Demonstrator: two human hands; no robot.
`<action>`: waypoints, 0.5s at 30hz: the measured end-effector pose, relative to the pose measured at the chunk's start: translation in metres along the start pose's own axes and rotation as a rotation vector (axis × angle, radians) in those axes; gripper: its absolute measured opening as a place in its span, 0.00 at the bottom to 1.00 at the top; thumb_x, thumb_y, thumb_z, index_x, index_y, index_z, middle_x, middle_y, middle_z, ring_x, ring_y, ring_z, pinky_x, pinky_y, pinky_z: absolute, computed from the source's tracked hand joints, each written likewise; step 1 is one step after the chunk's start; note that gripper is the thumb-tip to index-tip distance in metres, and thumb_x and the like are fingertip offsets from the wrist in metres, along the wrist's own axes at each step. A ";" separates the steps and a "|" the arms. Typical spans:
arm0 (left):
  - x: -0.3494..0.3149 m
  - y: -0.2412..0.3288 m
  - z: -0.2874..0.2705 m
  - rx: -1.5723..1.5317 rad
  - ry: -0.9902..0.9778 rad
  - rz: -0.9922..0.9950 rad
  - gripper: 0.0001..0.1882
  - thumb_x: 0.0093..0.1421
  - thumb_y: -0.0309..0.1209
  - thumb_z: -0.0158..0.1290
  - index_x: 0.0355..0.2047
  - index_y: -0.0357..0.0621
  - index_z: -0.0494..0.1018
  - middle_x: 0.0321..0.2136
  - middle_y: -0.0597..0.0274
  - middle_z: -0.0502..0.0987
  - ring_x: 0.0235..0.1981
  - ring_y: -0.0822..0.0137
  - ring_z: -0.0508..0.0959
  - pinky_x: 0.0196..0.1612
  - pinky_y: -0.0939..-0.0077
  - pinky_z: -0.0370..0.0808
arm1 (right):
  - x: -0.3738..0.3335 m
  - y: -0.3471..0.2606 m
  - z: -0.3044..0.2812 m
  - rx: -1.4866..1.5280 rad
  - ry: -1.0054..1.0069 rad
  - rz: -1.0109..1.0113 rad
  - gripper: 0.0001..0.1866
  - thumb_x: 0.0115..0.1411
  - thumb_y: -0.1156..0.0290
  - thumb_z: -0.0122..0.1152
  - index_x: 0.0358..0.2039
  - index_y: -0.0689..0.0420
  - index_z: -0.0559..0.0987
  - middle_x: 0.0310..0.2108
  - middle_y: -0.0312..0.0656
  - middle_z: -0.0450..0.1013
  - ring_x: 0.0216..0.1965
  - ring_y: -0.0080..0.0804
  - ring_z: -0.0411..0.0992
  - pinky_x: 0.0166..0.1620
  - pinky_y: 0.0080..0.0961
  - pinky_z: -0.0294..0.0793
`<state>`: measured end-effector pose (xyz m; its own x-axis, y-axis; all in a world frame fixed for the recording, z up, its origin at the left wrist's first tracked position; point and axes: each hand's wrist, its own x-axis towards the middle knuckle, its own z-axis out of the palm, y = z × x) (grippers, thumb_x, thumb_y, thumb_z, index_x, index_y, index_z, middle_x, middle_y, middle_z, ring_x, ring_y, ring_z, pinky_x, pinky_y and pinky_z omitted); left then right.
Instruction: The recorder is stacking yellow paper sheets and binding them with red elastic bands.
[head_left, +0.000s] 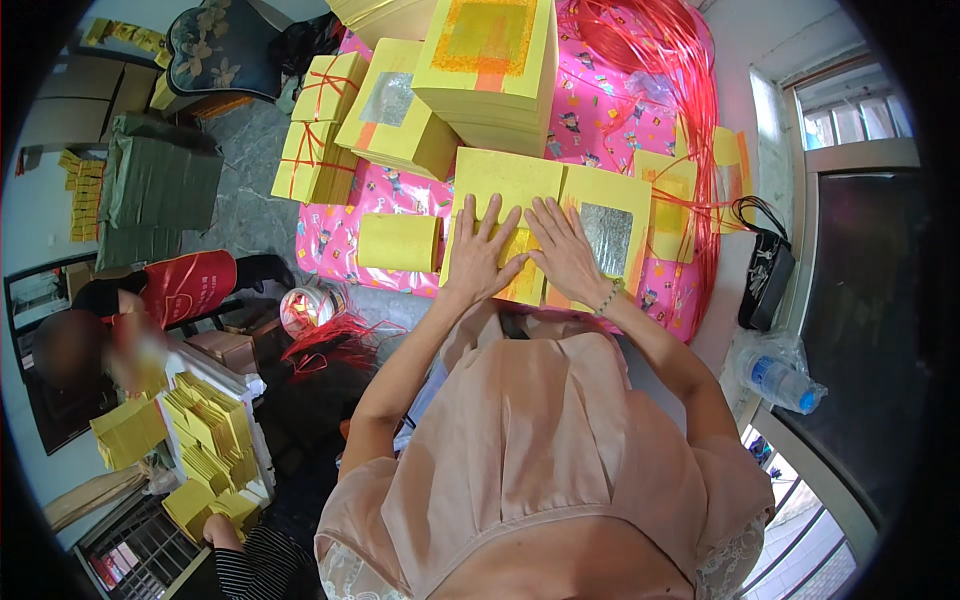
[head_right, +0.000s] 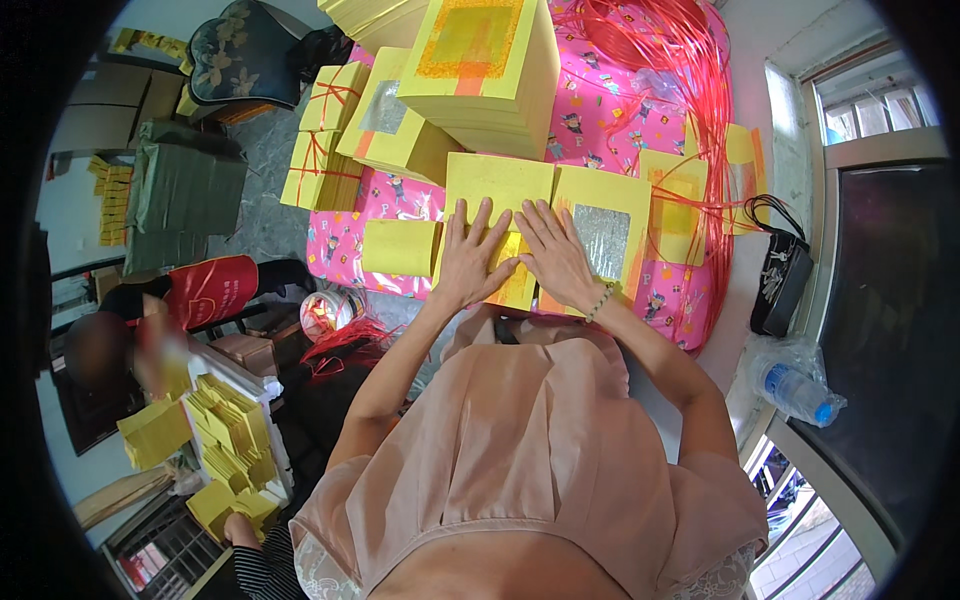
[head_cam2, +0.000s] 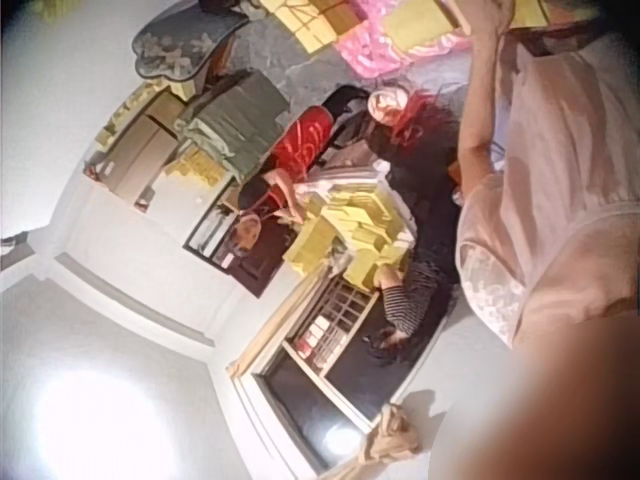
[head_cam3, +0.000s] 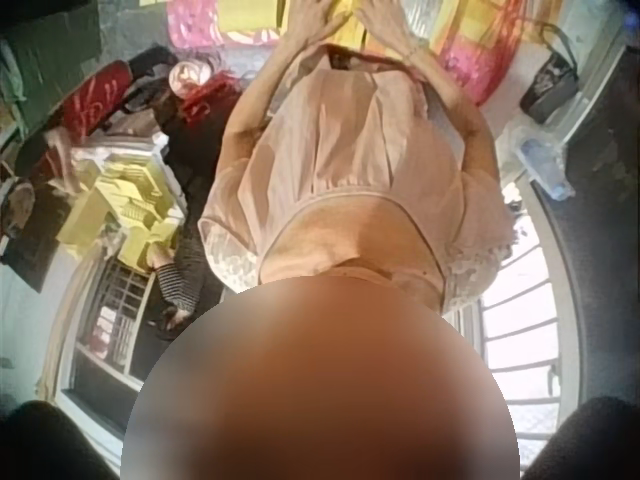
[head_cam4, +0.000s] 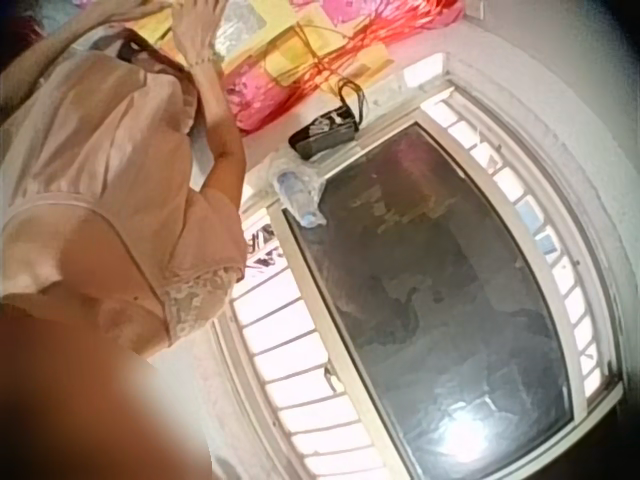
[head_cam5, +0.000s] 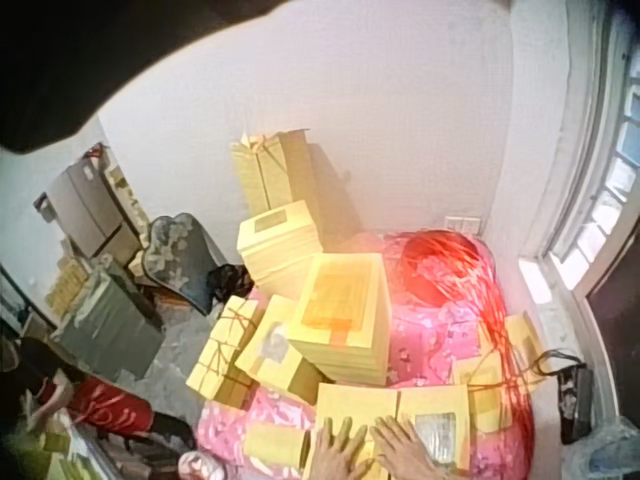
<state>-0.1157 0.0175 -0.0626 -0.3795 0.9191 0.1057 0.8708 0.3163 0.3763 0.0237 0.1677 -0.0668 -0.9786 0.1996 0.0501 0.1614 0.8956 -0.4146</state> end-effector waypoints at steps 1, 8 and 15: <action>-0.001 0.000 0.000 -0.003 0.002 0.000 0.38 0.58 0.54 0.51 0.67 0.56 0.59 0.68 0.48 0.52 0.68 0.30 0.44 0.66 0.37 0.48 | -0.001 0.000 -0.001 0.003 -0.001 0.000 0.37 0.62 0.60 0.55 0.68 0.58 0.55 0.71 0.45 0.48 0.72 0.43 0.42 0.70 0.49 0.39; -0.001 -0.003 0.002 0.001 -0.019 0.006 0.39 0.58 0.55 0.51 0.67 0.56 0.59 0.69 0.48 0.50 0.68 0.30 0.43 0.66 0.37 0.47 | -0.003 0.001 -0.006 -0.035 -0.107 -0.046 0.38 0.64 0.53 0.50 0.69 0.56 0.53 0.71 0.42 0.48 0.72 0.43 0.41 0.70 0.54 0.37; -0.015 -0.031 -0.019 -0.020 -0.122 0.064 0.40 0.61 0.58 0.46 0.68 0.52 0.56 0.69 0.49 0.51 0.71 0.45 0.46 0.69 0.49 0.46 | -0.002 0.002 -0.007 -0.059 -0.105 -0.088 0.37 0.64 0.52 0.50 0.69 0.53 0.55 0.71 0.46 0.48 0.72 0.44 0.42 0.70 0.54 0.37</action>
<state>-0.1428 -0.0107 -0.0582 -0.2820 0.9592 0.0178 0.8850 0.2529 0.3909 0.0271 0.1719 -0.0615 -0.9968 0.0794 -0.0124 0.0786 0.9303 -0.3582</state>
